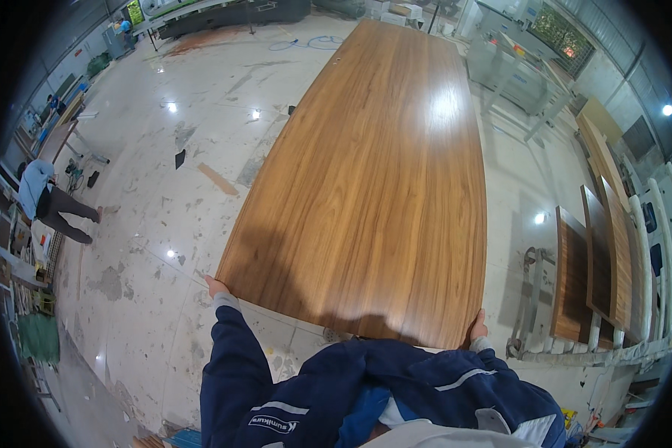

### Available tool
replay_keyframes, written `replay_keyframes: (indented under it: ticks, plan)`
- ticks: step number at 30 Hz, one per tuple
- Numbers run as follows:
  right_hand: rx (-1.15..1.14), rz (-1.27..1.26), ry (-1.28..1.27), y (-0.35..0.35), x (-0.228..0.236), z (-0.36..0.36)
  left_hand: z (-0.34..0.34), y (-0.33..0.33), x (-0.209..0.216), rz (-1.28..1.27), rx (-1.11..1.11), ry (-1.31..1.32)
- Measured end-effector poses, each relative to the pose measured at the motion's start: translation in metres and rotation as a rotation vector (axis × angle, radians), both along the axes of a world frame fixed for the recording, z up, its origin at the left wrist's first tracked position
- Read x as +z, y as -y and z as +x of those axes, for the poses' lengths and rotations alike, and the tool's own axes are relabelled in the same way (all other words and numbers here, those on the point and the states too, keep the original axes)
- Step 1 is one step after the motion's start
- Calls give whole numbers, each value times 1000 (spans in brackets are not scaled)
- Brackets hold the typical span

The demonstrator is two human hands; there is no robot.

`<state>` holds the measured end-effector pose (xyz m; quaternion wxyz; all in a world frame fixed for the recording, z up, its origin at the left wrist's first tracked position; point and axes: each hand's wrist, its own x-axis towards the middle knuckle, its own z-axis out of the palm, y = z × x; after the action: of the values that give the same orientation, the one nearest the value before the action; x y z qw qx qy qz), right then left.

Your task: The person retrieves a cloth and a water bottle, then wipes a large wooden tabletop. They use a small metal tool to scrape the surface and continue wiping with the cloth. The person places a paper label on the table and adjusts it.

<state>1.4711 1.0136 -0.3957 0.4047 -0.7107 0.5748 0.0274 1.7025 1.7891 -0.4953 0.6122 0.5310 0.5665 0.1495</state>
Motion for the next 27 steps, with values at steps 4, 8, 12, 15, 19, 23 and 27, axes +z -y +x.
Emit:
replay_keyframes:
  ticks: [4,8,12,15,19,23,27]
  plan:
    - [-11,97,86,-7,13,2,-1,13,12,-153,31,152]
    - [-30,438,435,-20,32,6,-3,16,26,-178,-90,139]
    - [-39,552,418,-19,36,7,0,10,24,-148,-48,78]
    - [74,528,489,-1,29,3,-6,18,18,-149,24,70]
    - [54,632,443,42,25,-10,-40,56,18,2,2,5]
    - [94,628,432,100,32,-25,-88,114,19,-115,103,83]
    - [130,576,423,159,33,-39,-133,176,22,-187,208,84]
